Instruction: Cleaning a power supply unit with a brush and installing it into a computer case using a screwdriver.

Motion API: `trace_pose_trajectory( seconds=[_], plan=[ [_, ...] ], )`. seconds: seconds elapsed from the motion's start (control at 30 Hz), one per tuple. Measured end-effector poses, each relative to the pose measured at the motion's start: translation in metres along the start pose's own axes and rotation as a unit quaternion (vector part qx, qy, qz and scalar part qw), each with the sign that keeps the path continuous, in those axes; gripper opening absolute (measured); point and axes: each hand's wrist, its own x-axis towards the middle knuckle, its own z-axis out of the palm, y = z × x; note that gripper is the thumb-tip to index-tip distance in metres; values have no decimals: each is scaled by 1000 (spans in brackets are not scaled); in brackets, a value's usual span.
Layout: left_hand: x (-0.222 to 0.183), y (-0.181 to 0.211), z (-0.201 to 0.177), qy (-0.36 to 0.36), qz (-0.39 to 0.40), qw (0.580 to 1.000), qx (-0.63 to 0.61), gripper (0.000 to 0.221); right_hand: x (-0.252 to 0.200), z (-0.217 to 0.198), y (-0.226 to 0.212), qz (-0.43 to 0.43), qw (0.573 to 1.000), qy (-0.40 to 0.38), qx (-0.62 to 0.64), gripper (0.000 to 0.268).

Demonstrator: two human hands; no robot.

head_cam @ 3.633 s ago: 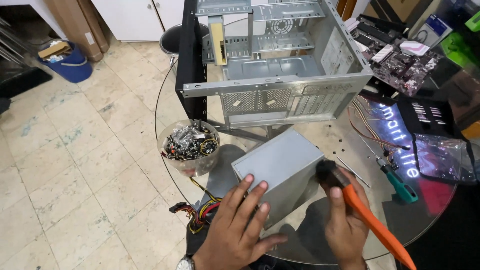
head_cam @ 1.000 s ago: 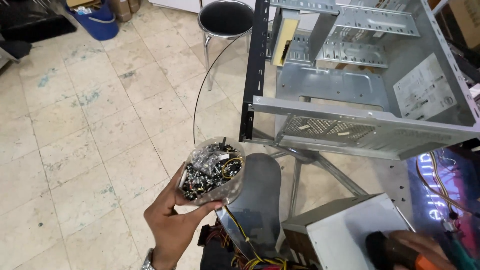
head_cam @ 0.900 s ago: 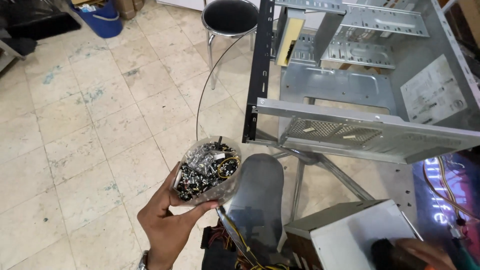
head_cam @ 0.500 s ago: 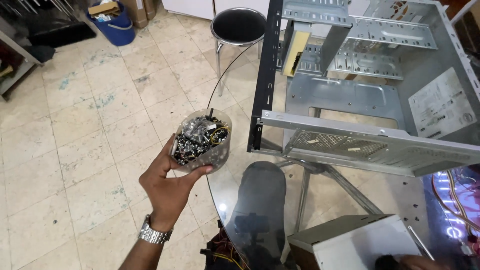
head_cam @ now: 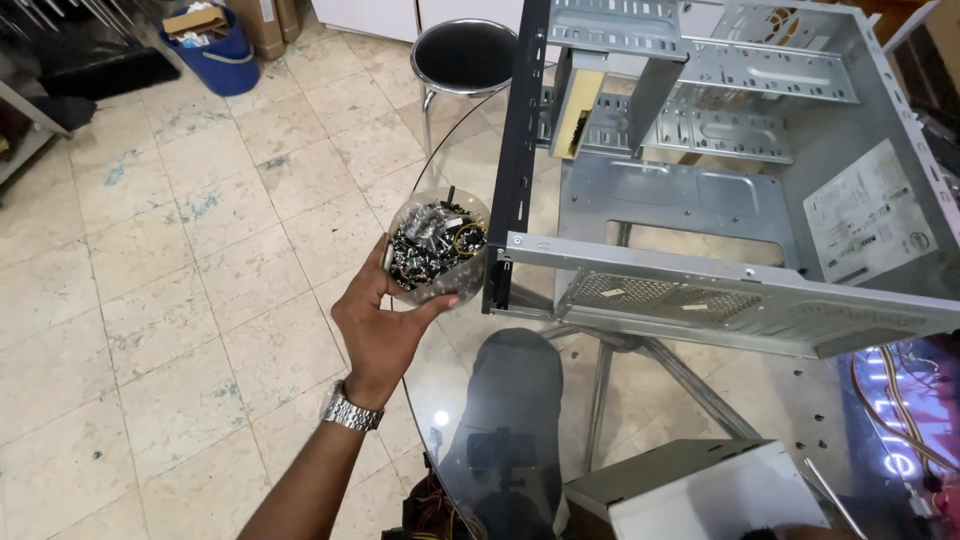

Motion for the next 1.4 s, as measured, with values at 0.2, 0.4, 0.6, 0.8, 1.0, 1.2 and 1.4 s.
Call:
trace_pose_trajectory(
  seconds=[0.2, 0.4, 0.6, 0.8, 1.0, 1.2, 1.4],
  plan=[
    [-1, 1, 1, -28, 29, 998, 42, 51, -6, 80, 5, -44, 999, 14, -28, 32],
    [-7, 14, -5, -92, 8, 993, 69, 64, -58, 147, -159, -86, 994, 42, -52, 31],
    [-21, 98, -16, 6, 37, 995, 93, 75, -91, 142, -271, -215, 972, 87, -45, 27],
    [-64, 194, -32, -200, 144, 955, -166, 70, -121, 138, -336, -397, 906, 117, -92, 49],
    [-106, 225, -3, -454, -135, 872, -121, 95, -134, 157, -359, -440, 875, 201, -3, 47],
    [-110, 230, 1, -457, -133, 873, -101, 121, -200, 142, -509, -169, 917, 358, -40, 44],
    [-119, 237, 14, -263, 128, 948, -124, 49, -188, 191, -418, -426, 872, 191, -147, 27]
  ],
)
